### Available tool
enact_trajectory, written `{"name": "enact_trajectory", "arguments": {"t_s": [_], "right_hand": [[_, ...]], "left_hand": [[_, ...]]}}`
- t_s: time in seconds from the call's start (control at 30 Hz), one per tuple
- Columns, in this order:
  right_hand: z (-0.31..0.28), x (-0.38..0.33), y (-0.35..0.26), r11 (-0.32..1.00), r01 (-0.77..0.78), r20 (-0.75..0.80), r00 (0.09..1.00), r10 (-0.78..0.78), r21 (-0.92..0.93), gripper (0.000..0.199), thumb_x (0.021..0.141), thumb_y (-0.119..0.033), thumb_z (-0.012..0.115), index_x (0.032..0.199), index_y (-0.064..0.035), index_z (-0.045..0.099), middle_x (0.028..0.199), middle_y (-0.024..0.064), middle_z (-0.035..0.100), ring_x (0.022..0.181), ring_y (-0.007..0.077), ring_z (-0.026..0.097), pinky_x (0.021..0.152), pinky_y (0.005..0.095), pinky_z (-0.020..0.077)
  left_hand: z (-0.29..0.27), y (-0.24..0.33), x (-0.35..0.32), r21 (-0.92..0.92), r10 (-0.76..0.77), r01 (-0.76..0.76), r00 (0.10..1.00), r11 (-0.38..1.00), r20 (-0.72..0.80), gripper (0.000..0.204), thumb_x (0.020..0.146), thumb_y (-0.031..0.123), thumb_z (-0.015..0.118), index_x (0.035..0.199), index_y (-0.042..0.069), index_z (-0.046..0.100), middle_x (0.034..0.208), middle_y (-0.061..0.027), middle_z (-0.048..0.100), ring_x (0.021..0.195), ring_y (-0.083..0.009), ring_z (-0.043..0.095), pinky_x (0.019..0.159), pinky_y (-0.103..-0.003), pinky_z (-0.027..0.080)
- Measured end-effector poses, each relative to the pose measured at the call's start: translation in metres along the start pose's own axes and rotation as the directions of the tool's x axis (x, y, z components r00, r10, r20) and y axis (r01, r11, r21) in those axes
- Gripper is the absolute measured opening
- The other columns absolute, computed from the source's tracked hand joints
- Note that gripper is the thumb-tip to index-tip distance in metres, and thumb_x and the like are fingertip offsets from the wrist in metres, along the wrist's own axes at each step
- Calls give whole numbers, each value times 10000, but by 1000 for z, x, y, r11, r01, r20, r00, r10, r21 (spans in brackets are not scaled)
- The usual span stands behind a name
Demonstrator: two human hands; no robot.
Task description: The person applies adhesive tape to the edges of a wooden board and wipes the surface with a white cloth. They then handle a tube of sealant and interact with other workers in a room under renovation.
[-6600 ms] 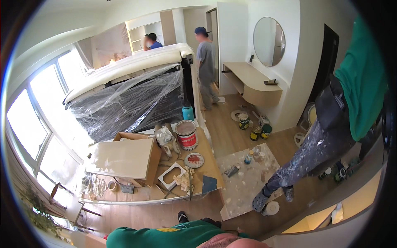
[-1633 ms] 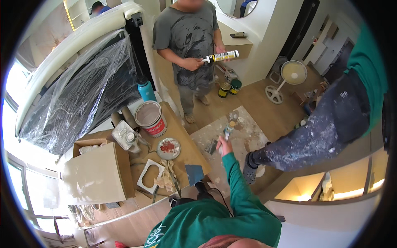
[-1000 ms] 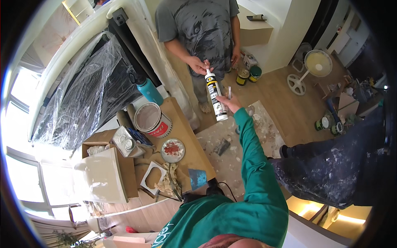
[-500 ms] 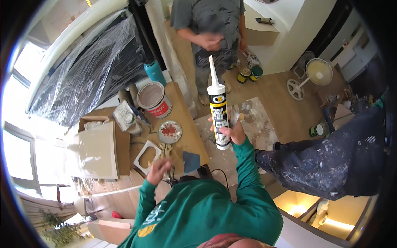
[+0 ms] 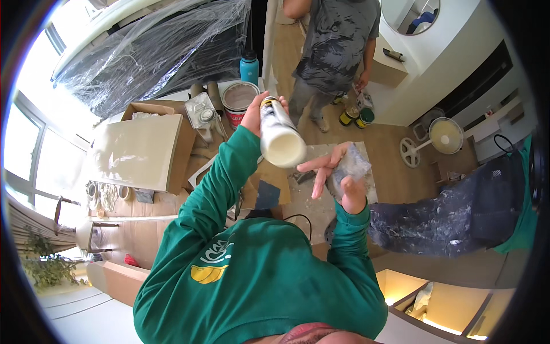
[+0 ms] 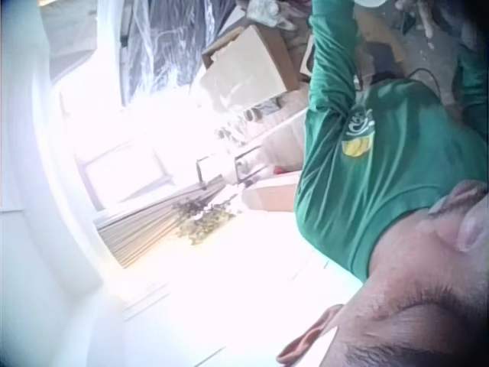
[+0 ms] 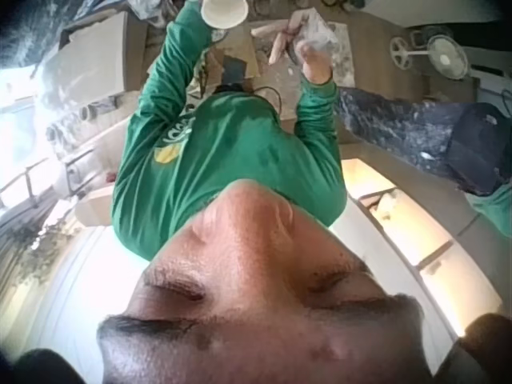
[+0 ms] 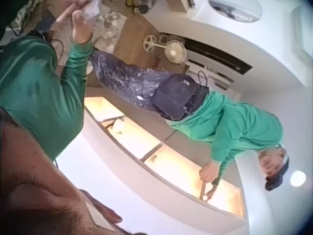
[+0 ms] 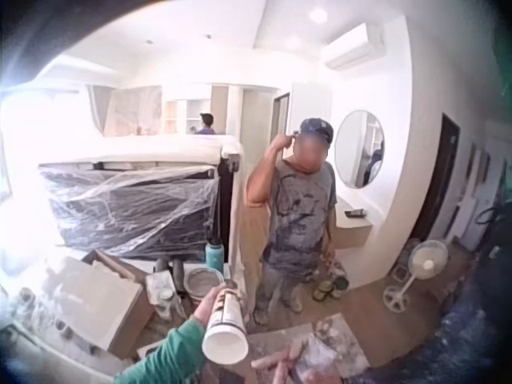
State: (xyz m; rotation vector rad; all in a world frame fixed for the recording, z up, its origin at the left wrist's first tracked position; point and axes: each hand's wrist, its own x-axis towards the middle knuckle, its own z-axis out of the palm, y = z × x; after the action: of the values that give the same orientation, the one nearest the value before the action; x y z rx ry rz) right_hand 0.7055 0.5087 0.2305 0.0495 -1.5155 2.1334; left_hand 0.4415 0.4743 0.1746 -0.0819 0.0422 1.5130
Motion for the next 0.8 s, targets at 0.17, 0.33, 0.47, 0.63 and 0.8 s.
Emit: {"name": "enact_trajectory", "arguments": {"t_s": [0.17,0.33,0.47,0.63,0.8], "right_hand": [[15,-12,-5,989,100,0,995,-100,-111,521,905,-436,668,1129,-45,406,1052,284,658,671,187,651,621,279,544],[20,-23,3,980,142,-2,990,-144,-143,552,918,-452,639,1153,-13,401,1014,283,664,665,209,653,592,309,545],[22,-28,4,972,174,-9,984,-178,-155,576,918,-462,628,1152,9,394,992,290,660,664,237,657,566,318,541],[19,-32,6,970,184,-3,982,-187,-161,580,919,-463,621,1162,12,391,983,298,655,663,252,663,559,313,539],[16,-33,8,972,189,-30,980,-195,-143,567,921,-459,619,1179,-6,394,984,307,652,668,258,668,555,315,539]], "left_hand": [[3,-20,-16,-294,-50,37,998,955,-36,300,940,335,574,964,36,581,911,-94,649,843,-244,652,753,-383,572],[2,-29,-25,-194,-55,73,994,978,93,247,913,158,639,977,-67,561,920,-137,636,873,-258,653,802,-351,571],[-8,-27,-28,-175,-93,110,990,978,104,216,901,176,660,973,-23,616,943,-121,663,891,-256,654,831,-345,573],[-10,-31,-31,-135,-93,105,992,985,91,224,913,211,651,981,-1,627,943,-95,669,894,-245,656,810,-348,578],[-14,-26,-29,-86,-141,150,984,985,109,228,914,254,650,999,42,638,952,-52,671,916,-224,652,814,-378,570]]}}
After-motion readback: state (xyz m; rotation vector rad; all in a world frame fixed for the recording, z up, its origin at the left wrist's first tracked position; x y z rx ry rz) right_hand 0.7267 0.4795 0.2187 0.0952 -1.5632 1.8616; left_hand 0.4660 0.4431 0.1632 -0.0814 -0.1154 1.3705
